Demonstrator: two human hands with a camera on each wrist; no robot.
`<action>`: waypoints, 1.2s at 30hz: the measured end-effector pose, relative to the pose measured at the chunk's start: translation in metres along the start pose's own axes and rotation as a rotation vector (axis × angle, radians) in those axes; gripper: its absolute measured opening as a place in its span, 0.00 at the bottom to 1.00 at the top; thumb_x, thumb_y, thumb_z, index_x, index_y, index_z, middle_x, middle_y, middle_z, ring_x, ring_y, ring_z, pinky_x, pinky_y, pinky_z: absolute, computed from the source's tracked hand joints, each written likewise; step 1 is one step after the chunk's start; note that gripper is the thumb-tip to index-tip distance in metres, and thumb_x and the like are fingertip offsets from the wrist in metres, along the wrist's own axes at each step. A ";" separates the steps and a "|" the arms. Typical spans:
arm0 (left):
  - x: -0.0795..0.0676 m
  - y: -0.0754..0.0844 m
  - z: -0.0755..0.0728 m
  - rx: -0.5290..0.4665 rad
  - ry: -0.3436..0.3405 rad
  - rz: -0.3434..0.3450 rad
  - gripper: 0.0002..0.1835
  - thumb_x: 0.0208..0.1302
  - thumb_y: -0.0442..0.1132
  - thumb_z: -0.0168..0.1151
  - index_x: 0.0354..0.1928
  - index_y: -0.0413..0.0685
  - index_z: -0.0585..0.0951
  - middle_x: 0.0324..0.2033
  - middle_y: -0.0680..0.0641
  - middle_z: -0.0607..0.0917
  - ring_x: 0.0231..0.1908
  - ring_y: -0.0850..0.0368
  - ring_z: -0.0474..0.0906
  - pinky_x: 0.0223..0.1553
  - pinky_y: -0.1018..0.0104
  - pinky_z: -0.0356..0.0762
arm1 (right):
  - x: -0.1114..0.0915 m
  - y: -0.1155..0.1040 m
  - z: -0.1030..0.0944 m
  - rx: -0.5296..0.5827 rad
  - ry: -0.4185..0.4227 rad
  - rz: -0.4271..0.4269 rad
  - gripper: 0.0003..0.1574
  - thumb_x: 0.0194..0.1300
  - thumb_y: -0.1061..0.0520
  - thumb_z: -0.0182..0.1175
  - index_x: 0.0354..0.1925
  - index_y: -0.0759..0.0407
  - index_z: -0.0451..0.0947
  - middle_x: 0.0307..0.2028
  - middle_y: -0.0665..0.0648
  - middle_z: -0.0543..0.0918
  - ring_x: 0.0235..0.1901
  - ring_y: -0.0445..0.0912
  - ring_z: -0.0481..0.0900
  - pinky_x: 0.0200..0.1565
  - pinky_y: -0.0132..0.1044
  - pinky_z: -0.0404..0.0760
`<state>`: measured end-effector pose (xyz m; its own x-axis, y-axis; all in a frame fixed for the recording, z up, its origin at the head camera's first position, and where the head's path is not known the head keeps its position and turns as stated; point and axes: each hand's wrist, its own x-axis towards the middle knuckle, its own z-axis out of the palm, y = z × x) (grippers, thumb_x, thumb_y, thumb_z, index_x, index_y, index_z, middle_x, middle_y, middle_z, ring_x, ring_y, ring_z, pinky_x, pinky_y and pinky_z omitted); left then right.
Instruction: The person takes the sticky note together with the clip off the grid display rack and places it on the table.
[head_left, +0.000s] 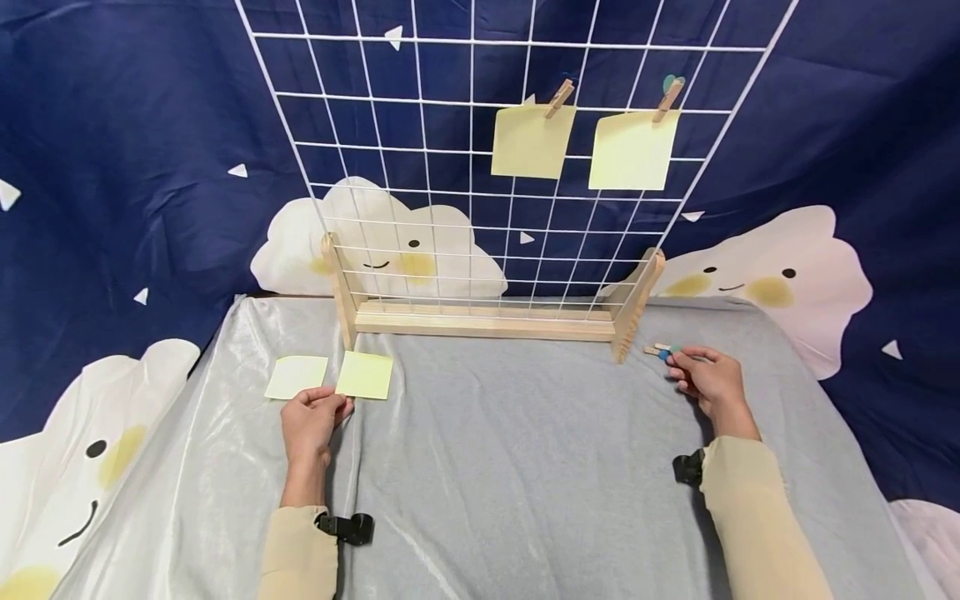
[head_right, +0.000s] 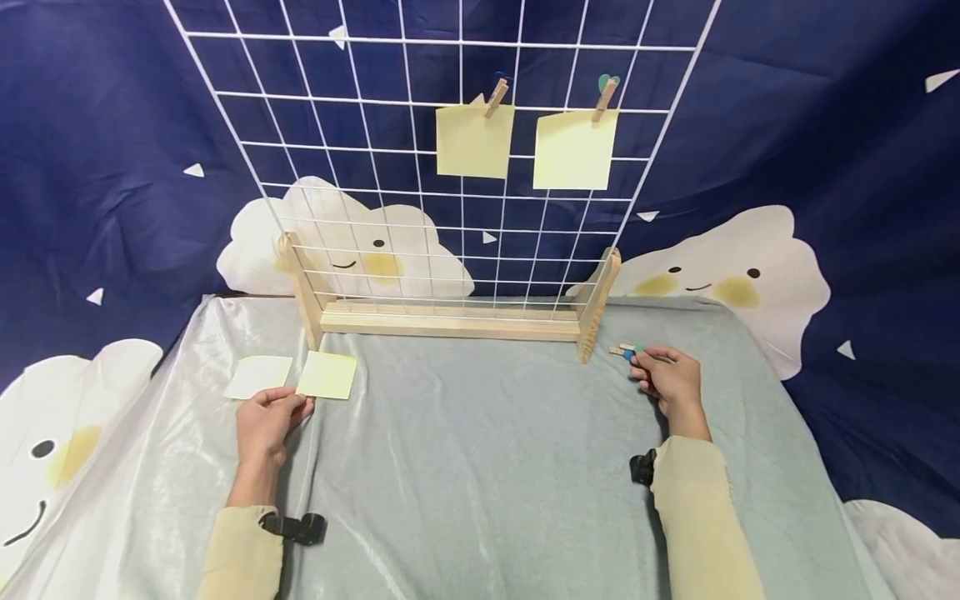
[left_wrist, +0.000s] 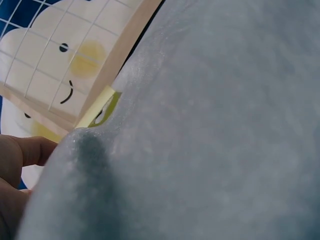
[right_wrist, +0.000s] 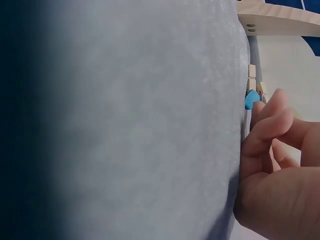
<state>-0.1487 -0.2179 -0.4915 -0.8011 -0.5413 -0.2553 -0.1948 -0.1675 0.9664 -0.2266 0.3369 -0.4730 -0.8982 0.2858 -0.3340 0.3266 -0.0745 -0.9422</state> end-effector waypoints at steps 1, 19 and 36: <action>0.000 0.000 0.000 -0.002 0.001 0.003 0.11 0.58 0.20 0.61 0.44 0.26 0.75 0.19 0.51 0.83 0.20 0.64 0.83 0.27 0.74 0.85 | 0.000 0.000 0.000 -0.003 0.003 0.003 0.15 0.74 0.60 0.60 0.54 0.64 0.70 0.27 0.48 0.87 0.22 0.36 0.82 0.17 0.27 0.79; 0.000 0.012 0.001 -0.002 0.065 0.044 0.12 0.57 0.22 0.61 0.44 0.29 0.76 0.18 0.55 0.82 0.20 0.64 0.82 0.26 0.73 0.84 | -0.008 -0.023 0.008 -0.029 0.085 -0.100 0.12 0.72 0.57 0.62 0.50 0.59 0.73 0.27 0.47 0.85 0.18 0.37 0.79 0.17 0.27 0.78; -0.007 0.028 0.035 -0.239 -0.063 0.112 0.11 0.62 0.21 0.61 0.45 0.29 0.73 0.23 0.53 0.81 0.27 0.61 0.84 0.31 0.70 0.87 | -0.036 -0.076 0.042 -0.029 0.019 -0.329 0.09 0.71 0.57 0.64 0.47 0.56 0.77 0.25 0.44 0.86 0.18 0.37 0.80 0.19 0.26 0.76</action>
<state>-0.1679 -0.1902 -0.4615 -0.8451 -0.5165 -0.1382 0.0298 -0.3035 0.9524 -0.2315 0.2918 -0.3899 -0.9512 0.3083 -0.0114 0.0286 0.0515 -0.9983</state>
